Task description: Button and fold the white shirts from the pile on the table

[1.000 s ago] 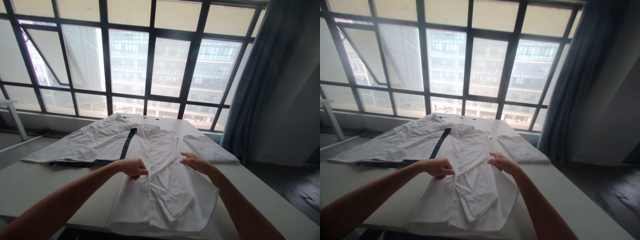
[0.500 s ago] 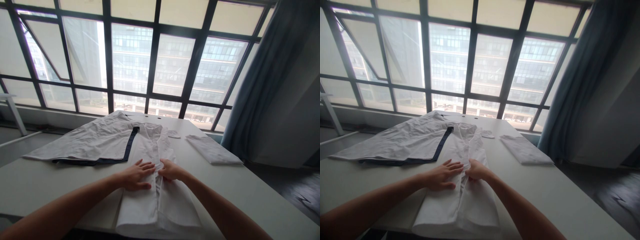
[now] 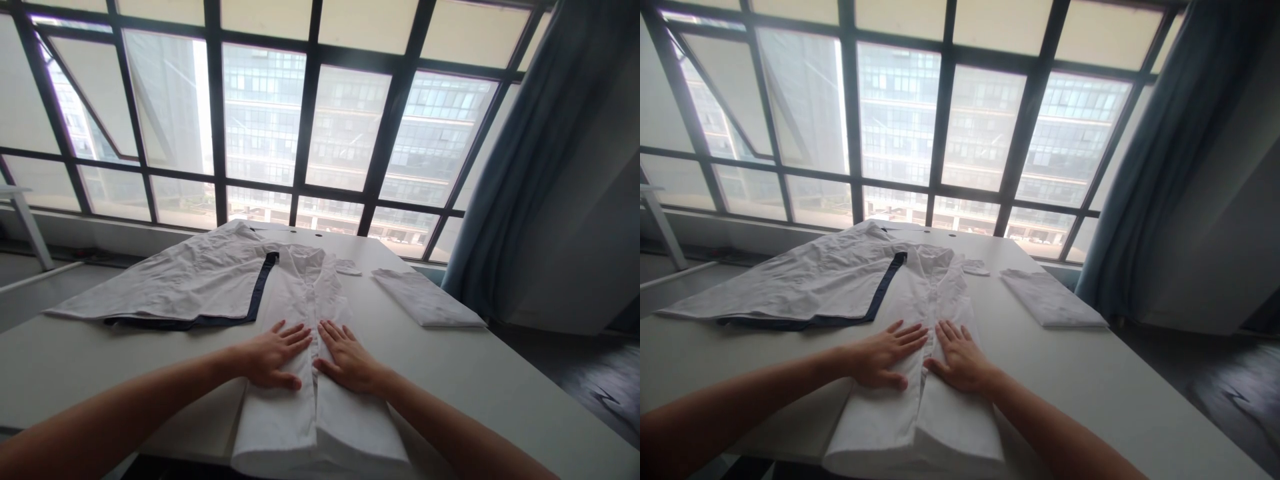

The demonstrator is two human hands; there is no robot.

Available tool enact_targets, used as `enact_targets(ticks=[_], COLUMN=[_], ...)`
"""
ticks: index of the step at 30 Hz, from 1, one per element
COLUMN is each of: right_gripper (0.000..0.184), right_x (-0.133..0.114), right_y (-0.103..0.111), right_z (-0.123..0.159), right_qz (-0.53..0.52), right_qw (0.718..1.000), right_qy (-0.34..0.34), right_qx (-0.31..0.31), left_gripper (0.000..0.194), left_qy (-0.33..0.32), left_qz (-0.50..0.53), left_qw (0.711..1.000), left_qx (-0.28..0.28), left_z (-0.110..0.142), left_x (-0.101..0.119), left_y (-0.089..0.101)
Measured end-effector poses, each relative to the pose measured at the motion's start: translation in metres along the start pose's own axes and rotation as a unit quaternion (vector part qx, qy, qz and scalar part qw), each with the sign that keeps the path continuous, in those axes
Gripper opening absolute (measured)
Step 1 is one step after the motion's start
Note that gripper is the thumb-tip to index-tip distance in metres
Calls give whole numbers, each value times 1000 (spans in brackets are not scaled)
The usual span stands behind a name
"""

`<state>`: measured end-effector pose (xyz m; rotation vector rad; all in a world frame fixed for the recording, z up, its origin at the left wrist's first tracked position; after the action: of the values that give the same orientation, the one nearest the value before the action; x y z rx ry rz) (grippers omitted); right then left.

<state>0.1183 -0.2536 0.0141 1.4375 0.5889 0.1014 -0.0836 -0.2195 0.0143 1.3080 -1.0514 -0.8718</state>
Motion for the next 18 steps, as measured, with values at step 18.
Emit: enact_targets(ticks=[18], right_gripper=[38], right_x=[4], right_y=[41], right_z=[4], right_qz=[-156], right_qw=[975], right_qy=[120], right_qx=[100], left_gripper=[44], left_qy=[47], left_qz=[42], left_qw=[983], left_qx=[171], left_z=[-26], left_x=[-11], left_y=[26])
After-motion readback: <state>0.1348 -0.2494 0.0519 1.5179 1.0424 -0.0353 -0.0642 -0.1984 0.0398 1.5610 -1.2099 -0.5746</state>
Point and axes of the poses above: each hand's wrist, its own z-axis away from the middle knuckle, its own y-axis out of the back of the hand, x = y × z, the point moved 3 cm from there along -z, towards the middle knuckle, and after that the axes turned 6 degrees about -z, right-handed, at the moved point
